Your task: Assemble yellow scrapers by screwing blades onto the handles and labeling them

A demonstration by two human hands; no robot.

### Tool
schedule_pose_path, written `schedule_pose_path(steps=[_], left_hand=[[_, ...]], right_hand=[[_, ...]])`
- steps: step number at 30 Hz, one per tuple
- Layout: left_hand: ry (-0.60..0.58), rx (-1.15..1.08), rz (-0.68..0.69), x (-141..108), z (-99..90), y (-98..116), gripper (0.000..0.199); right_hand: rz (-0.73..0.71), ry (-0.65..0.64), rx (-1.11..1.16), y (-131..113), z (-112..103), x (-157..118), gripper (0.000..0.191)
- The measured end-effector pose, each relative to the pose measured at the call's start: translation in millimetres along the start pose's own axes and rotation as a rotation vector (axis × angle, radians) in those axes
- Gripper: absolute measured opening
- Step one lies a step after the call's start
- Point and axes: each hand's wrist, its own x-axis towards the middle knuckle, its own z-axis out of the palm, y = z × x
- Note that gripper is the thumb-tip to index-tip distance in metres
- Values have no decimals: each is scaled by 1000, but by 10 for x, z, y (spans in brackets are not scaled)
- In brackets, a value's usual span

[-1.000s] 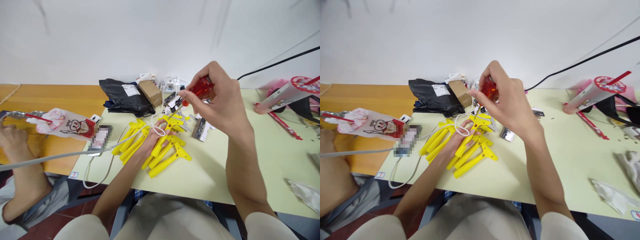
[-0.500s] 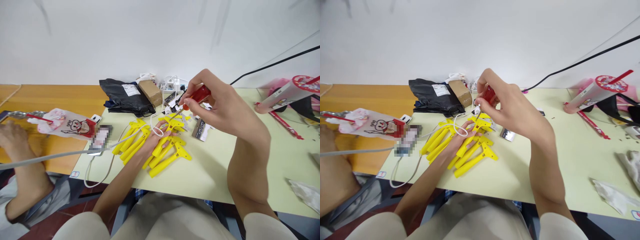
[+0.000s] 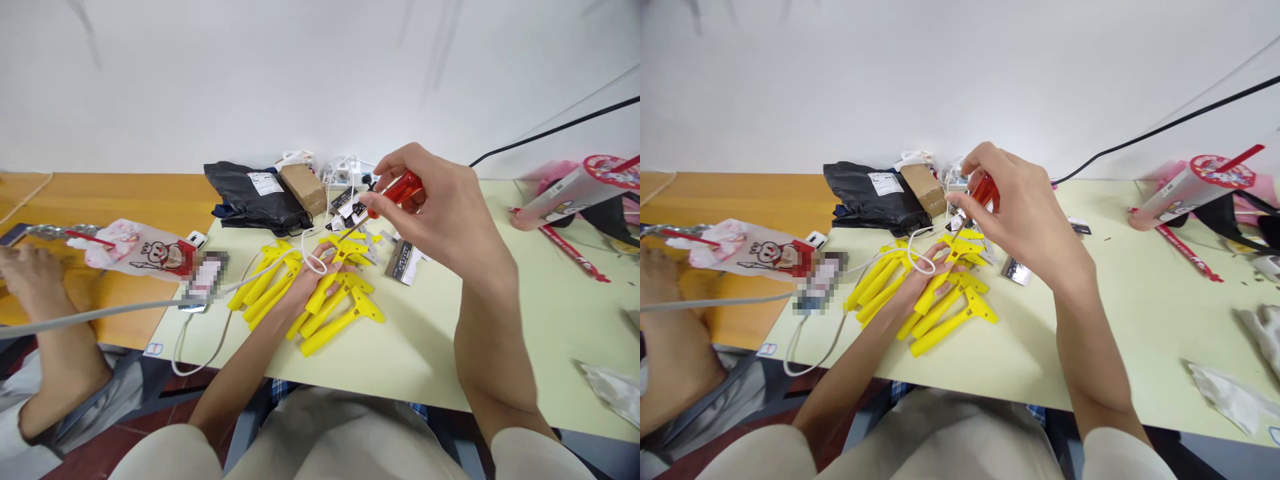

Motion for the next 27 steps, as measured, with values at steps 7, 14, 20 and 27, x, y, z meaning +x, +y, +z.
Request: schedule_pose_path(steps=[7, 14, 20, 27], left_hand=[[34, -7, -10, -6, 37, 6, 62], [-9, -15, -19, 1, 1, 0, 58], [11, 10, -1, -12, 24, 10, 64], [25, -27, -23, 12, 23, 6, 63]], right_hand=[[-4, 41, 14, 66, 91, 16, 21], [9, 25, 38, 80, 86, 20, 25], [18, 54, 40, 103, 93, 21, 26], [24, -12, 54, 94, 44, 11, 19]])
